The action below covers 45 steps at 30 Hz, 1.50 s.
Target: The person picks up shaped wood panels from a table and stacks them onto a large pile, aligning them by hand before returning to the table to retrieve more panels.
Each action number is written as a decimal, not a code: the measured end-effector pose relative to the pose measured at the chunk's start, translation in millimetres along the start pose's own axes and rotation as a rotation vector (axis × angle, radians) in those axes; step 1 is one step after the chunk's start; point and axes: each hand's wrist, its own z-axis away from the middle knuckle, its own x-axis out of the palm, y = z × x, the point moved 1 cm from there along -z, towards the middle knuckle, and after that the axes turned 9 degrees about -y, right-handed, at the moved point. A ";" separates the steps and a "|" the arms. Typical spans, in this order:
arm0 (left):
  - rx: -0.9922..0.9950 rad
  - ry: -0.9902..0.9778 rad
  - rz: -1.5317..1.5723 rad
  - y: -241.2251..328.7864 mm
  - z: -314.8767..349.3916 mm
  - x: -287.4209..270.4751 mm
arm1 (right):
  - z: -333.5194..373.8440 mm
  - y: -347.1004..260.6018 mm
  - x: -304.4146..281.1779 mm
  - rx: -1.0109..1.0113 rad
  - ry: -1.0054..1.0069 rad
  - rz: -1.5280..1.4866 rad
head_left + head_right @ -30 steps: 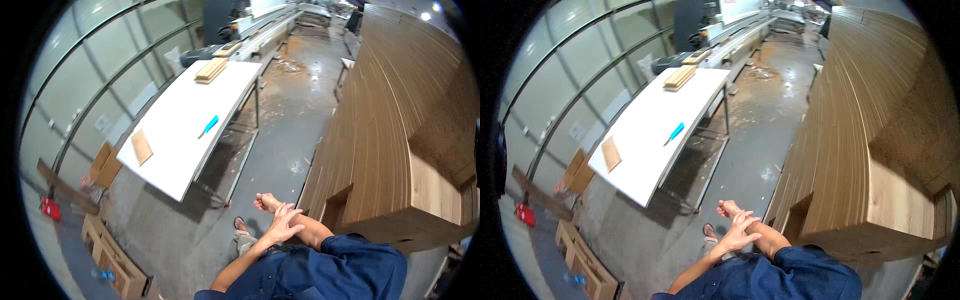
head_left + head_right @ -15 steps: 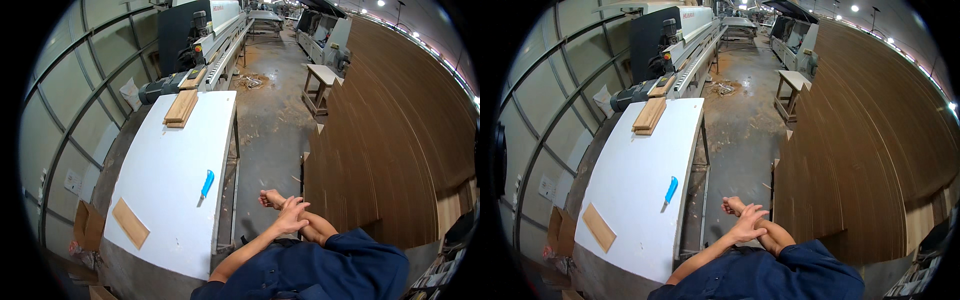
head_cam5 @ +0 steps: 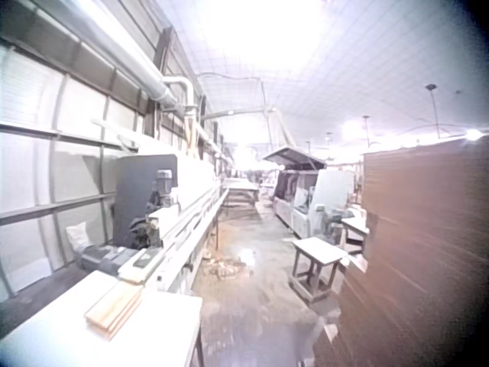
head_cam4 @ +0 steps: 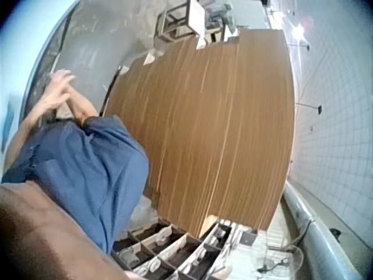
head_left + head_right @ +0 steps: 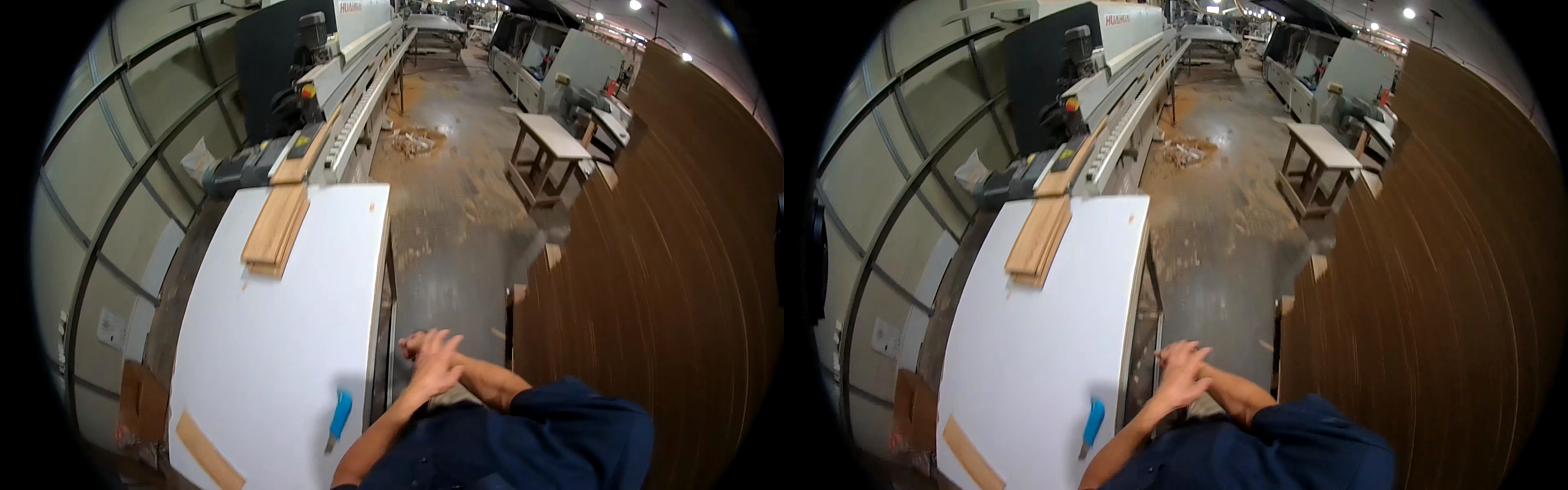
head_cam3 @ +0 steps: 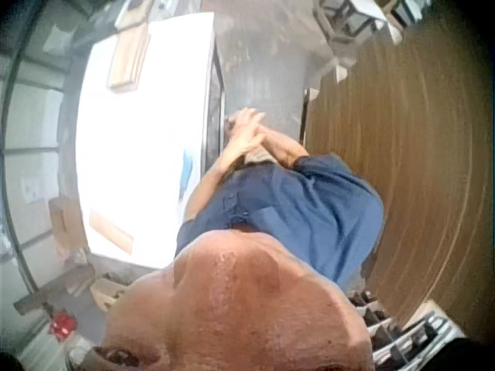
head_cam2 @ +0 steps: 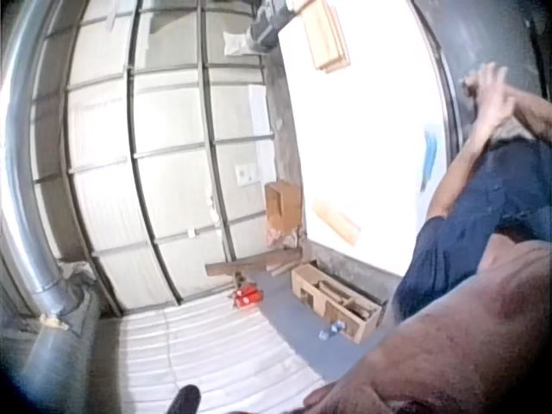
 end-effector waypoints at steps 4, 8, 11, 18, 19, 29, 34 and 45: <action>-0.219 0.409 -0.055 -123.5 -61.1 -99.1 | -43.8 -36.9 -70.3 -0.005 0.024 -0.016; -0.667 0.551 -0.432 -240.3 -76.3 -241.0 | -50.0 -59.7 -158.9 0.028 0.181 -0.042; -0.962 0.407 -0.512 -272.8 -103.7 -316.5 | -41.7 -50.9 -243.2 0.092 0.366 -0.016; -1.140 0.293 -0.465 -323.7 -76.9 -344.3 | -31.5 -83.8 -301.5 0.215 0.489 -0.055; -1.052 0.432 -0.509 -320.6 -71.3 -335.0 | -34.7 -83.9 -305.9 0.218 0.472 -0.047; -1.023 0.367 -0.412 -211.4 -15.0 -208.2 | -84.2 -221.4 -185.2 -0.388 0.443 0.706; -0.994 0.310 -0.366 -187.6 -34.3 -149.4 | -100.2 -261.5 -101.1 -0.643 0.265 0.860; -1.099 0.477 -0.094 -205.4 -1.0 -177.4 | -117.4 -246.7 -31.5 -0.583 0.274 1.221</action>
